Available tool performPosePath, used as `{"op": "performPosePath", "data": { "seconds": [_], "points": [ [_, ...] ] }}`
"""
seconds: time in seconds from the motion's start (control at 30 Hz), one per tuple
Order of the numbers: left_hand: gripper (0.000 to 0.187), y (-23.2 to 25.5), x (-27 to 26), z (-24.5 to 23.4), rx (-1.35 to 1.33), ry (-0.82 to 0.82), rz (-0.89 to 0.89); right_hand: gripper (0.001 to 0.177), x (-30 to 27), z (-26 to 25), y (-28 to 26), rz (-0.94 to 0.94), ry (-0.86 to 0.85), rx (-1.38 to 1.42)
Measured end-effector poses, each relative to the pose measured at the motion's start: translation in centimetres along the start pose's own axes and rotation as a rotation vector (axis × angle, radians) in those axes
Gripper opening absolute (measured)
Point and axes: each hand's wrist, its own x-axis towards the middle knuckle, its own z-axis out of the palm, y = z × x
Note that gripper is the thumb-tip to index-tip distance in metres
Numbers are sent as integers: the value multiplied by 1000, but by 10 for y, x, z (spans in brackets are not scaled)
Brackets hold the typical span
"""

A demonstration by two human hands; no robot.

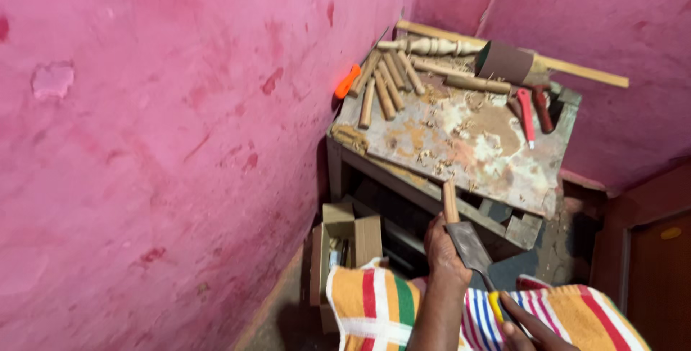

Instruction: The person carves a small cylindrical wooden dowel using a chisel, shaping it by hand while seated at a workbench. The person repeatedly shaves off wood shavings and rotates the dowel to smooth its surface.

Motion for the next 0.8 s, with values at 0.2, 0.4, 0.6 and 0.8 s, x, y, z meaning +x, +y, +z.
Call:
{"op": "performPosePath", "data": {
  "seconds": [0.2,0.4,0.6,0.8],
  "points": [
    [20,-12,14,-16,70,41,11,46,8,0,100,-140,14,-12],
    [13,10,5,-14,111,57,-61,47,-4,12,116,111,-23,24],
    [19,6,6,8,-20,50,-49,40,15,12,110,-445,110,-160],
    [16,12,-8,-9,125,77,-57,35,-20,-1,43,167,-5,70]
  ]
}}
